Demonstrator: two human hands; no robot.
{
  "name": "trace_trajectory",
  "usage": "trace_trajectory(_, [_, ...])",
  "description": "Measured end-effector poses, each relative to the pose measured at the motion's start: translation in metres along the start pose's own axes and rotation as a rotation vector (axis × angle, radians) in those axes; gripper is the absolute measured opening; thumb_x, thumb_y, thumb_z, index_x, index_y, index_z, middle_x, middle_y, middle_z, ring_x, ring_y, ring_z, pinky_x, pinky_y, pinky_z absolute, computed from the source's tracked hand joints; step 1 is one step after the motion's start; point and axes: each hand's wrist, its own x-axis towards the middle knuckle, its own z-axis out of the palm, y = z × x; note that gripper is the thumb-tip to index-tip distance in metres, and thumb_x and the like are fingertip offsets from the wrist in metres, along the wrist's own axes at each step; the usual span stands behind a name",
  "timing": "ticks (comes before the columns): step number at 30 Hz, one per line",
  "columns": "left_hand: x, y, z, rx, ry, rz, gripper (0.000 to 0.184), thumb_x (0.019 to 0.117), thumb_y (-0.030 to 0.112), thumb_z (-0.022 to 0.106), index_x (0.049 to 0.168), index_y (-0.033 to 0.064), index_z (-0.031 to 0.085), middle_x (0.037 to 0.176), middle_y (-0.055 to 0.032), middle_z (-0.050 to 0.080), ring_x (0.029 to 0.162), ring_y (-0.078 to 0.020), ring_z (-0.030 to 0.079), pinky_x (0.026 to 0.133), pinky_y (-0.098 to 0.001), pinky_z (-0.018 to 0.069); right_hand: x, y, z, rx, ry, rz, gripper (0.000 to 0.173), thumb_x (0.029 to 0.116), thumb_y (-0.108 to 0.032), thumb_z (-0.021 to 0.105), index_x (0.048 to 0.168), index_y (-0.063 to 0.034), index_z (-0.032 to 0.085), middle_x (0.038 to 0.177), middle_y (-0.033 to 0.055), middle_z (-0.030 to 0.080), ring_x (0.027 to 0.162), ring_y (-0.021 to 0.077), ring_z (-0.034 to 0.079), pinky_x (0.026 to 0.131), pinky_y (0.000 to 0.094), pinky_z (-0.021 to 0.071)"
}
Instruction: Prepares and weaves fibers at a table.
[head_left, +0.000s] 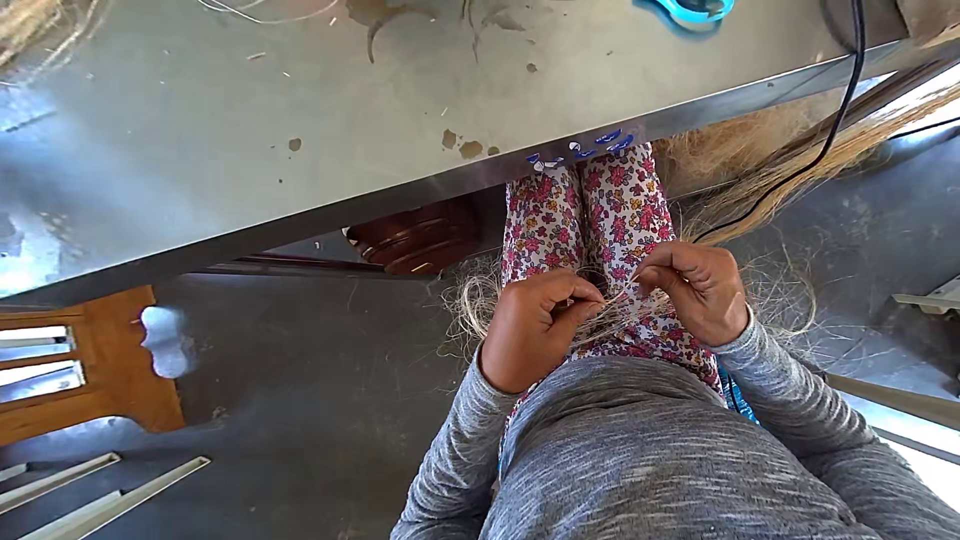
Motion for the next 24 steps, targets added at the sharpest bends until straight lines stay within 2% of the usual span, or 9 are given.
trace_trajectory(3, [0.001, -0.004, 0.002, -0.046, -0.018, 0.031, 0.006, 0.0907, 0.002, 0.069, 0.091, -0.0009, 0.074, 0.086, -0.0034, 0.069, 0.073, -0.0006, 0.061, 0.066, -0.0141, 0.0522, -0.002, 0.002, 0.004, 0.12, -0.015, 0.062, 0.02, 0.1021, -0.008, 0.055, 0.092, 0.0027, 0.068, 0.083, 0.0014, 0.069, 0.074, 0.0005, 0.065, 0.071, 0.0177, 0.0565])
trace_trajectory(6, [0.003, -0.008, 0.004, -0.072, -0.045, 0.059, 0.006, 0.0908, 0.003, 0.069, 0.09, -0.0006, 0.074, 0.09, -0.0043, 0.07, 0.08, -0.0025, 0.064, 0.073, -0.016, 0.0545, -0.003, 0.002, 0.006, 0.286, -0.056, 0.171, 0.021, 0.1024, -0.007, 0.051, 0.09, -0.0028, 0.066, 0.079, -0.0038, 0.069, 0.071, 0.0001, 0.065, 0.068, 0.0188, 0.0566])
trace_trajectory(11, [0.006, -0.007, 0.011, -0.062, -0.028, 0.045, 0.004, 0.0888, 0.002, 0.072, 0.089, -0.0008, 0.075, 0.086, -0.0044, 0.068, 0.075, -0.0014, 0.062, 0.069, -0.0142, 0.0531, -0.006, 0.001, 0.013, 0.572, -0.106, 0.356, 0.025, 0.1037, -0.01, 0.046, 0.089, -0.0117, 0.067, 0.073, -0.0086, 0.067, 0.065, 0.0001, 0.063, 0.063, 0.0186, 0.0549])
trace_trajectory(14, [0.006, -0.004, 0.017, -0.072, 0.045, 0.012, 0.009, 0.0863, -0.001, 0.075, 0.094, -0.0027, 0.072, 0.085, -0.0037, 0.07, 0.068, 0.0002, 0.061, 0.062, -0.0131, 0.0525, -0.006, -0.001, 0.016, 0.717, -0.114, 0.461, 0.028, 0.1037, -0.01, 0.045, 0.087, -0.0132, 0.068, 0.07, -0.0076, 0.066, 0.061, 0.0013, 0.063, 0.061, 0.0202, 0.056])
trace_trajectory(18, [0.007, -0.001, 0.023, -0.121, 0.105, -0.016, 0.027, 0.0834, -0.004, 0.077, 0.109, -0.0055, 0.067, 0.082, -0.0028, 0.072, 0.066, -0.0006, 0.064, 0.061, -0.0154, 0.0548, -0.004, -0.003, 0.019, 0.734, -0.093, 0.508, 0.028, 0.1027, -0.007, 0.047, 0.085, -0.0119, 0.067, 0.067, -0.0073, 0.065, 0.058, 0.0005, 0.061, 0.058, 0.0186, 0.0551])
trace_trajectory(22, [0.006, -0.005, 0.027, -0.055, 0.152, 0.022, 0.017, 0.0862, -0.002, 0.075, 0.102, -0.0067, 0.071, 0.09, -0.0086, 0.073, 0.073, -0.0036, 0.067, 0.068, -0.0172, 0.0583, -0.004, -0.003, 0.019, 0.672, -0.087, 0.483, 0.024, 0.1009, -0.005, 0.052, 0.082, -0.0105, 0.066, 0.064, -0.0069, 0.063, 0.055, 0.0011, 0.059, 0.056, 0.0183, 0.0539])
trace_trajectory(24, [0.005, -0.007, 0.028, -0.027, 0.167, 0.031, 0.013, 0.0868, -0.002, 0.075, 0.099, -0.0063, 0.073, 0.089, -0.0089, 0.071, 0.074, -0.0041, 0.067, 0.068, -0.0166, 0.0577, -0.004, -0.005, 0.019, 0.62, -0.08, 0.491, 0.023, 0.0999, -0.005, 0.055, 0.08, -0.0105, 0.066, 0.061, -0.0072, 0.061, 0.052, 0.0008, 0.058, 0.054, 0.0178, 0.0529])
